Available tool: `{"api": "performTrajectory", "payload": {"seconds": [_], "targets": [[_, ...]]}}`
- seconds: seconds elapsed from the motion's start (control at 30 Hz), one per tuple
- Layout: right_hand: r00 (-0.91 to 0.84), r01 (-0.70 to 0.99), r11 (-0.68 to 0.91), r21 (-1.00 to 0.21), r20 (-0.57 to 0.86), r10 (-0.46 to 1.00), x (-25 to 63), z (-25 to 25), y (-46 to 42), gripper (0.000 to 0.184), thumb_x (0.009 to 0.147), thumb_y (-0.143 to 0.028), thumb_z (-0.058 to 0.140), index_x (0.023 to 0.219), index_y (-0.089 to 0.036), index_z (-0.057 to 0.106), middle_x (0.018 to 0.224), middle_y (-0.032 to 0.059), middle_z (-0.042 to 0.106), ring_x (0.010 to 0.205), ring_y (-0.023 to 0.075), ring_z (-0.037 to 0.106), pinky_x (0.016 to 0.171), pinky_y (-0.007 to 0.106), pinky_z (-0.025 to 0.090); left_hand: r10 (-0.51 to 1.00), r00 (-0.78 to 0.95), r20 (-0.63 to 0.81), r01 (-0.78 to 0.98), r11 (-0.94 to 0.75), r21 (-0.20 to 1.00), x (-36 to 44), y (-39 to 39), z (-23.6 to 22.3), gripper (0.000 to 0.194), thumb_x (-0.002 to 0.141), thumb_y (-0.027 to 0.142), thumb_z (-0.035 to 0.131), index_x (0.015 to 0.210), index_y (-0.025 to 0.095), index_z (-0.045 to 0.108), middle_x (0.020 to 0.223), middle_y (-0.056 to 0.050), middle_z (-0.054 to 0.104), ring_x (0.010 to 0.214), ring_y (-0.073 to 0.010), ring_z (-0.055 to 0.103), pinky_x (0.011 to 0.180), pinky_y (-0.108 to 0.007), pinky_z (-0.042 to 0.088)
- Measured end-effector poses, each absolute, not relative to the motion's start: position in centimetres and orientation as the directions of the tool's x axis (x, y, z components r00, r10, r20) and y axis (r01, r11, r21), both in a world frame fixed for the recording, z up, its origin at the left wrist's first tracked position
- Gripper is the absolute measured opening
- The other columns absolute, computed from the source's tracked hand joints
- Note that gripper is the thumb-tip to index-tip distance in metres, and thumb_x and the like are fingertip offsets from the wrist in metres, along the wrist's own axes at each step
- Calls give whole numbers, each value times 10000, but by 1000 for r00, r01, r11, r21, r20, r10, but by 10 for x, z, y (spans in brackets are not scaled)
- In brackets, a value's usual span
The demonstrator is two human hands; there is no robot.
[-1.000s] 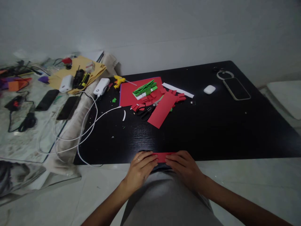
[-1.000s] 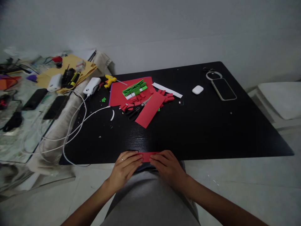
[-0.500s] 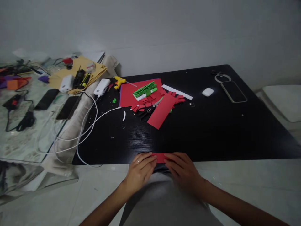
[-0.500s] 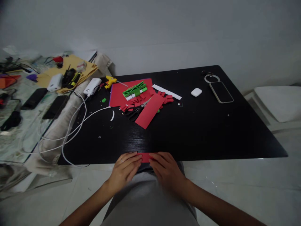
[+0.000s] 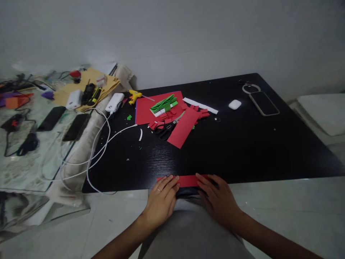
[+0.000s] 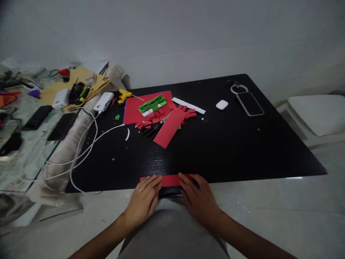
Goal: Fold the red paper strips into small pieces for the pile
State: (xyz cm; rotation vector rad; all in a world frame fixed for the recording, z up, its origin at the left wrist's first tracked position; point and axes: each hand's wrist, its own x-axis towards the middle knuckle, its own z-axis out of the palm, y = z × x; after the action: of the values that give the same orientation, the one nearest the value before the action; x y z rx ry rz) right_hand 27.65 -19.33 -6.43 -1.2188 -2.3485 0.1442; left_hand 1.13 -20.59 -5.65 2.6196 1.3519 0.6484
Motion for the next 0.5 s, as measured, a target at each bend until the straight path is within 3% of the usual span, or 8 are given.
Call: {"api": "performTrajectory", "payload": {"seconds": [0.3,0.5], "targets": [[-432,799,544,-256,384,816,299,-70,-197,346,966,-165,556,1303,-226,597,1357,57,705,1231,344,579,964,564,522,881,401,252,878,-448,167,45,-213,-50,564,915,241,605,1476,243,546,1296,-126,688,1218,-334,616,1083,-529,459],[-454,795,561,-232,385,804,299,-70,-196,344,937,-120,569,1272,-191,595,1362,53,704,1230,360,565,950,556,518,897,355,264,900,-404,161,24,-214,-52,592,929,201,588,1511,150,492,1284,-141,693,1235,-326,603,1142,-510,397]]}}
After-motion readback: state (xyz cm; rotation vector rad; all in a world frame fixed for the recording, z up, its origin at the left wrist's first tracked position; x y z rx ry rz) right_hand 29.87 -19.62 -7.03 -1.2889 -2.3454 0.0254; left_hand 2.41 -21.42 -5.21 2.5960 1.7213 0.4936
